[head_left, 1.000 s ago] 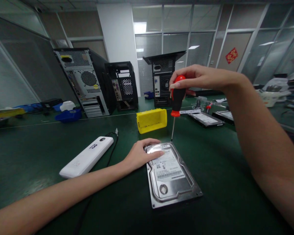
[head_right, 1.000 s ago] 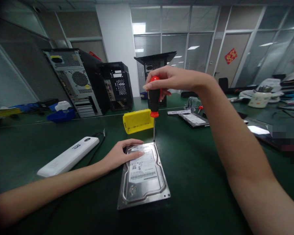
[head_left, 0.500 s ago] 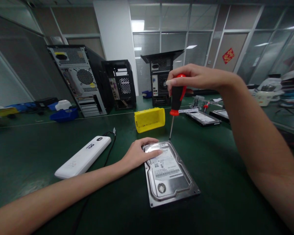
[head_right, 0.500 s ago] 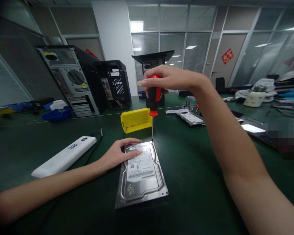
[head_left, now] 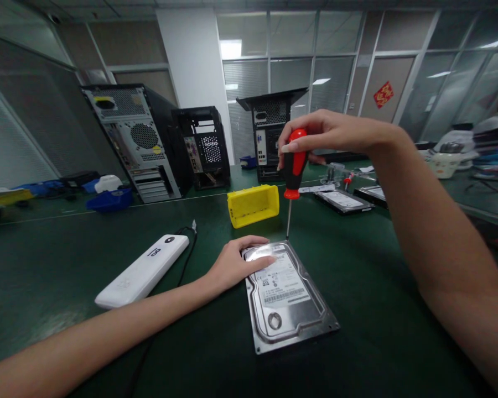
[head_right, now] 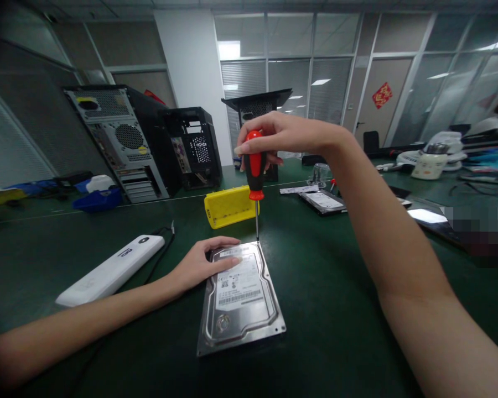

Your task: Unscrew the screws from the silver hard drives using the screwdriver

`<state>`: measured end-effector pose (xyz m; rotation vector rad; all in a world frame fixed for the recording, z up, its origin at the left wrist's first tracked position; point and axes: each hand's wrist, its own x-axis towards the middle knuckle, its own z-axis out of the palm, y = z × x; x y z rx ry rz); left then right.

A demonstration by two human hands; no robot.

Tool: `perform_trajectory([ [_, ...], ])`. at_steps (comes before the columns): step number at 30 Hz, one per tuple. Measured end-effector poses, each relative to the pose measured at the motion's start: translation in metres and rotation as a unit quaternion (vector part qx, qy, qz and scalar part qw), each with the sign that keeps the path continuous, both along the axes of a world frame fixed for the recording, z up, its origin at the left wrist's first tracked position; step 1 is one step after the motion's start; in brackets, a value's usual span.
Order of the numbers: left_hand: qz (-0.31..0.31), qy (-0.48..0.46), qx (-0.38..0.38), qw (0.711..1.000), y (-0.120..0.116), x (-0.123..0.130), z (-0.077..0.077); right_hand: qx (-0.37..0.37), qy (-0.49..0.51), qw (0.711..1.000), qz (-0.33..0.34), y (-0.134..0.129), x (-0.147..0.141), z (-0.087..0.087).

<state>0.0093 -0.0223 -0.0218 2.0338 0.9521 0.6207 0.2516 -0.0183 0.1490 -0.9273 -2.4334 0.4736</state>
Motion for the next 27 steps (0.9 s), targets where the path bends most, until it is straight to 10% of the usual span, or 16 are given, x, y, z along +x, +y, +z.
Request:
perform_trajectory([
  [9, -0.001, 0.009, 0.004, 1.000, 0.0021, -0.0004, -0.0001, 0.125, -0.015, 0.991, -0.048, 0.0067, -0.0059, -0.0065],
  [27, -0.003, 0.009, 0.023, 1.000, 0.0014, -0.0015, -0.0009, 0.069, -0.055, 0.996, -0.022, 0.0034, -0.0058, -0.0001],
])
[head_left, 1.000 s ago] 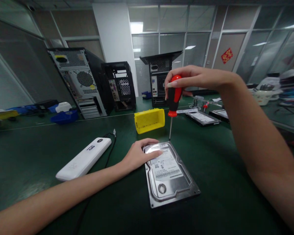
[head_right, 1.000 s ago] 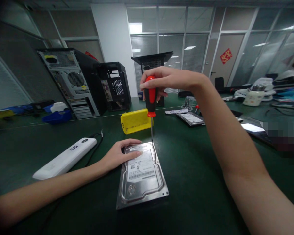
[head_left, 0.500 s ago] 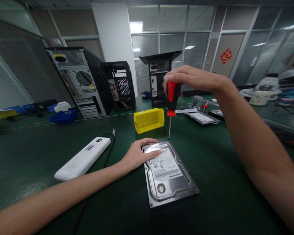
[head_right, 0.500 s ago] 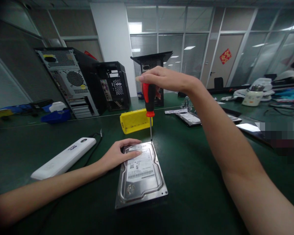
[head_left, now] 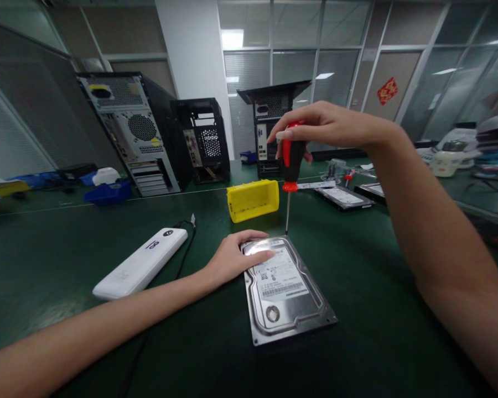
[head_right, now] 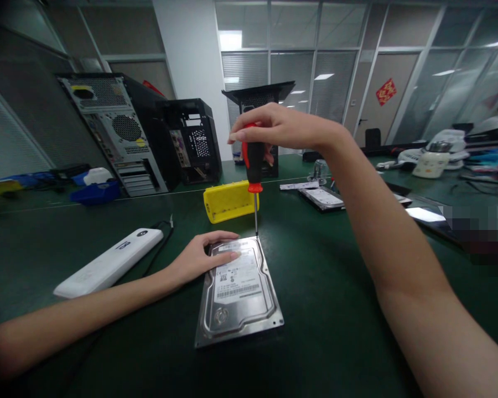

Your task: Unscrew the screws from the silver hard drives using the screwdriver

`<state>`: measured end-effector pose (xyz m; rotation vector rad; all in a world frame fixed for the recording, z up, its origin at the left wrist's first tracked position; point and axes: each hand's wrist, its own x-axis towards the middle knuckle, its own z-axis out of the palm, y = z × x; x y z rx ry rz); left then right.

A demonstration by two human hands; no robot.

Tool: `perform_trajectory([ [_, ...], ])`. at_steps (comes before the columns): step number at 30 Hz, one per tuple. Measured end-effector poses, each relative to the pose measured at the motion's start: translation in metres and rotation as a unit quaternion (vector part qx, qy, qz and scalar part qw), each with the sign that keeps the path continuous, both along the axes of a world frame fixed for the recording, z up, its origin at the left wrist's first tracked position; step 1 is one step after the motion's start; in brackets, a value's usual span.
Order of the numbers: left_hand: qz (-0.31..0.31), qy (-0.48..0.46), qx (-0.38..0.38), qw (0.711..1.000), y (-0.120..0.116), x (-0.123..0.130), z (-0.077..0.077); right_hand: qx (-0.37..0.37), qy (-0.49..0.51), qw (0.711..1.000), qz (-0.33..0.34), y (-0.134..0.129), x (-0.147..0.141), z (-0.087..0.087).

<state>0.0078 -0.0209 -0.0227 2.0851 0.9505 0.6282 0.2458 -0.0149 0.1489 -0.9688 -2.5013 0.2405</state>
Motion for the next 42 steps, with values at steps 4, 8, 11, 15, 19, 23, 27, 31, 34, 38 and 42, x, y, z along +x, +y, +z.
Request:
perform_trajectory([
  [4, -0.004, -0.002, -0.007, 1.000, 0.000, -0.001, 0.000, -0.036, 0.033, 0.999, -0.010, 0.001, 0.001, -0.001],
  [8, -0.004, 0.000, -0.007, 1.000, 0.000, 0.000, 0.001, -0.091, 0.050, 0.994, 0.043, 0.003, 0.004, 0.001],
  [11, -0.003, 0.000, -0.005, 1.000, -0.001, 0.000, 0.001, -0.089, 0.031, 0.995, 0.043, 0.002, 0.005, 0.002],
  [15, -0.002, 0.000, -0.001, 1.000, -0.001, 0.000, 0.001, -0.046, 0.033, 0.998, 0.030, -0.001, 0.002, 0.000],
  [19, -0.004, 0.002, 0.001, 1.000, -0.001, -0.001, 0.001, 0.034, 0.015, 0.999, 0.007, 0.001, -0.001, -0.002],
  [23, -0.010, -0.001, 0.002, 1.000, -0.001, -0.001, 0.001, 0.099, -0.005, 0.994, -0.042, 0.004, -0.003, -0.003],
  [27, -0.007, -0.005, 0.004, 1.000, 0.000, 0.000, 0.000, 0.122, 0.001, 0.988, -0.096, 0.001, -0.007, -0.006],
  [31, -0.006, -0.001, 0.003, 1.000, 0.000, 0.000, 0.000, 0.058, -0.002, 0.993, -0.106, -0.002, -0.007, -0.004],
  [34, -0.006, 0.000, 0.002, 1.000, -0.001, 0.000, 0.002, 0.014, -0.014, 0.999, -0.041, -0.005, -0.006, 0.002],
  [38, -0.007, -0.008, -0.002, 1.000, -0.001, 0.000, 0.002, -0.055, 0.015, 0.997, 0.048, -0.011, -0.008, 0.005],
  [42, -0.009, -0.012, -0.001, 1.000, 0.000, -0.001, 0.000, -0.082, 0.033, 0.995, 0.047, -0.013, -0.008, 0.005],
])
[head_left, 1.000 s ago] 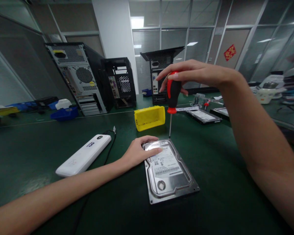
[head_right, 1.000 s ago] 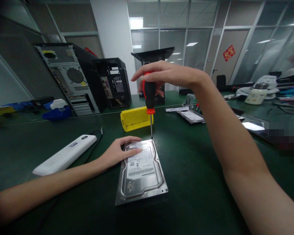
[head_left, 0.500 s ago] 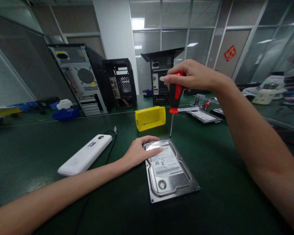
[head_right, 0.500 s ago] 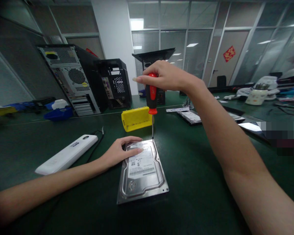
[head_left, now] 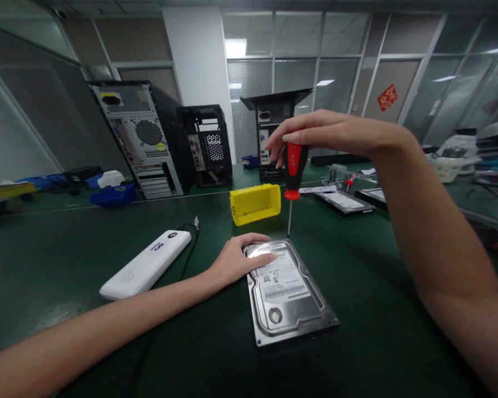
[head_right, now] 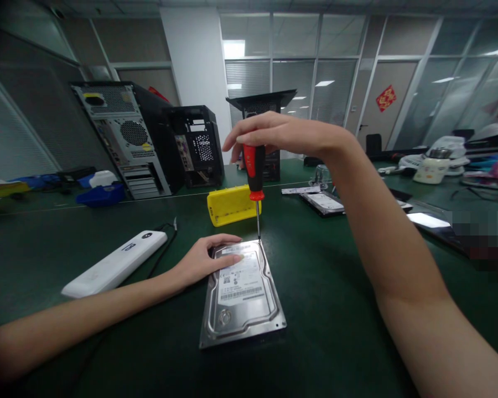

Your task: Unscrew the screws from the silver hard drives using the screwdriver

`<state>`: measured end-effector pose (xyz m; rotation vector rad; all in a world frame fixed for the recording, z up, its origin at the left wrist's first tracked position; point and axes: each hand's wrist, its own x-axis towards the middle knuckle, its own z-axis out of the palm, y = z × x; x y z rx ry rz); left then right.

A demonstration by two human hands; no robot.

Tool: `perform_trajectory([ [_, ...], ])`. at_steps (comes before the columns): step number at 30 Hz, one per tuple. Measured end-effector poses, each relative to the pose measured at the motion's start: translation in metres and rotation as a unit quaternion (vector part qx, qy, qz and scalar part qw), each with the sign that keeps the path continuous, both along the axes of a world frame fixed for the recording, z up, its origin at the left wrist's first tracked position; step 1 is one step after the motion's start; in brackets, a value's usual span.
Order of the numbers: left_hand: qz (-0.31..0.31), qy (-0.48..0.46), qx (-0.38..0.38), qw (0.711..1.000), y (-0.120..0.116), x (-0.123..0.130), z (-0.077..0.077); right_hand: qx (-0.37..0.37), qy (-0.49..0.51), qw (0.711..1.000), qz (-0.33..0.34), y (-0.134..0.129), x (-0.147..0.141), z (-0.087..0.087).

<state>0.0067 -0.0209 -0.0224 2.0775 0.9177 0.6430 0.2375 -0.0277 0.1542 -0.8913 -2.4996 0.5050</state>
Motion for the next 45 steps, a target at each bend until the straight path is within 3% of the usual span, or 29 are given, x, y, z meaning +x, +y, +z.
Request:
perform_trajectory([
  [4, -0.007, -0.004, -0.008, 1.000, -0.001, -0.001, 0.000, 0.047, 0.012, 0.999, -0.017, 0.002, 0.000, -0.002],
  [11, -0.003, 0.000, -0.006, 1.000, -0.001, -0.001, 0.001, 0.136, -0.054, 0.987, -0.068, 0.000, -0.001, -0.001],
  [18, 0.000, -0.001, 0.009, 1.000, 0.001, -0.001, -0.003, 0.056, -0.052, 0.996, -0.040, -0.010, -0.002, 0.001],
  [28, -0.001, 0.001, -0.002, 1.000, 0.001, -0.001, -0.003, 0.132, -0.060, 0.984, -0.104, -0.008, -0.006, -0.003],
  [33, -0.002, 0.003, -0.003, 1.000, 0.000, -0.001, -0.002, 0.080, -0.037, 0.988, -0.130, -0.008, -0.006, -0.004],
  [37, 0.002, 0.006, -0.001, 1.000, -0.001, -0.001, 0.000, 0.033, -0.012, 0.993, -0.114, -0.008, -0.006, -0.005],
  [45, 0.003, 0.007, 0.009, 1.000, 0.002, 0.000, -0.003, 0.060, -0.040, 0.990, -0.118, -0.001, -0.004, -0.006],
])
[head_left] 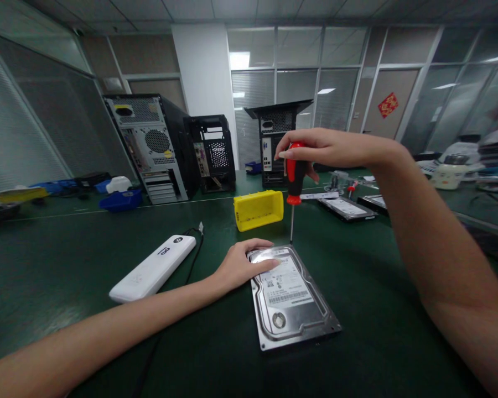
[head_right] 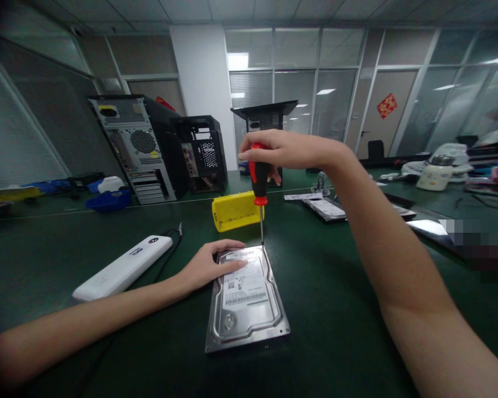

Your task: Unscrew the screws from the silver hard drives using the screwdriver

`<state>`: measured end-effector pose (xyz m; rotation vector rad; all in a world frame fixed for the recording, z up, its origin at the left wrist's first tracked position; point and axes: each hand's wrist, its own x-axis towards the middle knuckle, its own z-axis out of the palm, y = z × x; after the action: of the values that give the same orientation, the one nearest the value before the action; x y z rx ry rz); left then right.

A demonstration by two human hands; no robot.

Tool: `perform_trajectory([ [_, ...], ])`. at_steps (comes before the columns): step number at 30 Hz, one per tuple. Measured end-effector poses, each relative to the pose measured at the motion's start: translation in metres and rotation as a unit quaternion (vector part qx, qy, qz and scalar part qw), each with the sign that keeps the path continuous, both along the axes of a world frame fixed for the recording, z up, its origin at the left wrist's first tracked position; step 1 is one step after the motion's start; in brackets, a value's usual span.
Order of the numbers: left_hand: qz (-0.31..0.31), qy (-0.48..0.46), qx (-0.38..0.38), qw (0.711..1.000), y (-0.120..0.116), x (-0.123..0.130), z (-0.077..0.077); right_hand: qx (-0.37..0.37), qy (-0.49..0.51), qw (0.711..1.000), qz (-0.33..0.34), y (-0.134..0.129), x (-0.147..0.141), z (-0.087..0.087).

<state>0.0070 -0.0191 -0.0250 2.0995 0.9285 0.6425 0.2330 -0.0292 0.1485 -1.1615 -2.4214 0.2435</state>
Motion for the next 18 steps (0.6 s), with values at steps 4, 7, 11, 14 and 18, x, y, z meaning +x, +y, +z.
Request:
perform_trajectory([
  [4, -0.003, -0.002, 0.002, 1.000, -0.0003, -0.0006, -0.0004, 0.040, -0.035, 0.998, -0.025, 0.0039, 0.0023, 0.0006],
  [7, 0.000, 0.000, -0.004, 1.000, -0.0017, -0.0009, 0.0015, 0.091, -0.071, 0.991, -0.063, 0.0039, 0.0026, 0.0006],
  [11, 0.001, -0.001, -0.006, 1.000, -0.0017, -0.0005, 0.0021, 0.123, -0.096, 0.981, -0.119, 0.0024, 0.0013, 0.0001],
  [14, 0.002, -0.002, -0.006, 1.000, -0.0016, 0.0000, 0.0016, 0.143, -0.110, 0.974, -0.138, 0.0025, 0.0013, 0.0000],
  [18, 0.000, 0.001, -0.006, 1.000, -0.0029, 0.0001, 0.0025, 0.165, -0.118, 0.972, -0.120, 0.0036, 0.0019, 0.0001],
])
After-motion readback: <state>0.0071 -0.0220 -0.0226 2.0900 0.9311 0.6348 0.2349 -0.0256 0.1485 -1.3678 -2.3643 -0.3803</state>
